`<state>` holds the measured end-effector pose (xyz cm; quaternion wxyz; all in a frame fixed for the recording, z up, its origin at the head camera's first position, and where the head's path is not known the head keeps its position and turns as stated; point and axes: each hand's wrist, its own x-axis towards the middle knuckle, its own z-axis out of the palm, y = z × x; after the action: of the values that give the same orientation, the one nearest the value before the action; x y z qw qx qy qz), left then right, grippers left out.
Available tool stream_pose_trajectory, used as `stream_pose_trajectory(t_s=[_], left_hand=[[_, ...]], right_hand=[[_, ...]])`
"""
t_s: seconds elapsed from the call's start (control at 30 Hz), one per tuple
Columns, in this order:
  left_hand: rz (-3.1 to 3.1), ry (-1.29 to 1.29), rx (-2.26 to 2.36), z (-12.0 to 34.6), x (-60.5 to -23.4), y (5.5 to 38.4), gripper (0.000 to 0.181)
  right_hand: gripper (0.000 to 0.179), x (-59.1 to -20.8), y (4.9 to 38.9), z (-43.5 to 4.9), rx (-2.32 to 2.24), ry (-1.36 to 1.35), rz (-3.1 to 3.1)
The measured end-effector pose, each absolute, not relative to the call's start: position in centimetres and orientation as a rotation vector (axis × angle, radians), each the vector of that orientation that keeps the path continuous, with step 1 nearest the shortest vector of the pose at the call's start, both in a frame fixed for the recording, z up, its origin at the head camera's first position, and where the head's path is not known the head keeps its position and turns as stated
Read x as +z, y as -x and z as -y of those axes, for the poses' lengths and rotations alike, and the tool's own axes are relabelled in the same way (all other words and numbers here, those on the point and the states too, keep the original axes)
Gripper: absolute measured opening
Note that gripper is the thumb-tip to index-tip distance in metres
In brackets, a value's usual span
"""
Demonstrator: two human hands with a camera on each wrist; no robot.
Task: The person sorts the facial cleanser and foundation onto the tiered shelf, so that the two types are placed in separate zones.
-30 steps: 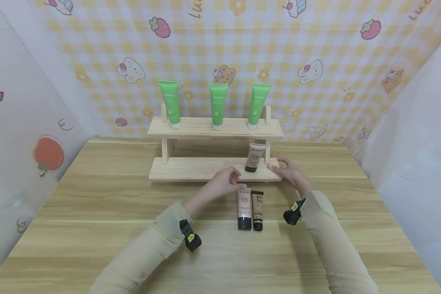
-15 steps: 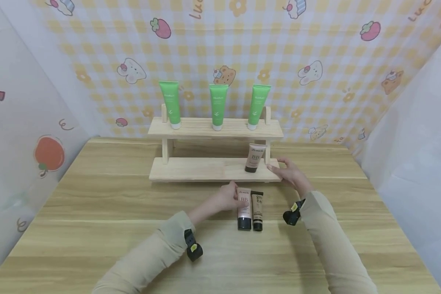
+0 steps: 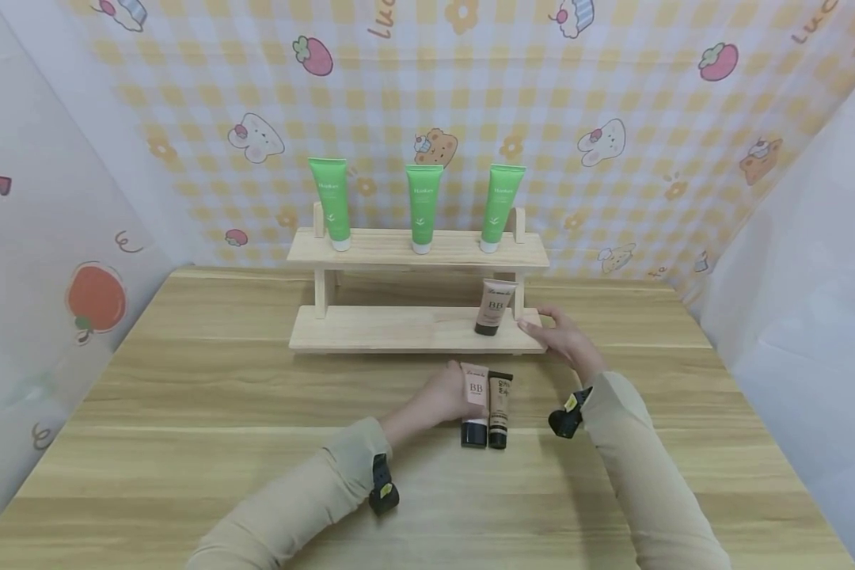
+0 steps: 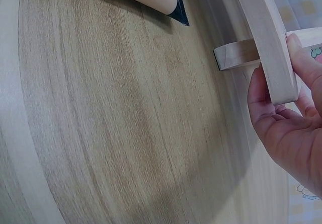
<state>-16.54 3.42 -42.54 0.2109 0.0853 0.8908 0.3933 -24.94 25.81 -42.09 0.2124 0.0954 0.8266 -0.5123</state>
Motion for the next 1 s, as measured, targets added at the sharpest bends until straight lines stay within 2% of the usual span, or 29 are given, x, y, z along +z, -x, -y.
stream_pose_trajectory(t_s=[0.17,0.27,0.67,1.0], left_hand=[[-2.412,-0.294,1.133,-3.4,-42.3,16.5,0.048],[-2.368,-0.307,1.143,-3.4,-42.2,16.4,0.032],[-2.293,-0.301,1.16,-3.2,-42.7,16.5,0.02],[-2.207,-0.28,1.204,-2.8,-43.2,16.6,0.022]], right_hand=[[0.08,-42.0,24.9,-25.8,-1.432,-0.262,-2.287],[0.079,-41.9,24.8,-25.8,-1.445,-0.254,-2.281],[0.079,-42.1,24.8,-25.7,-1.473,-0.26,-2.271],[0.081,-42.2,24.9,-25.8,-1.467,-0.259,-2.261]])
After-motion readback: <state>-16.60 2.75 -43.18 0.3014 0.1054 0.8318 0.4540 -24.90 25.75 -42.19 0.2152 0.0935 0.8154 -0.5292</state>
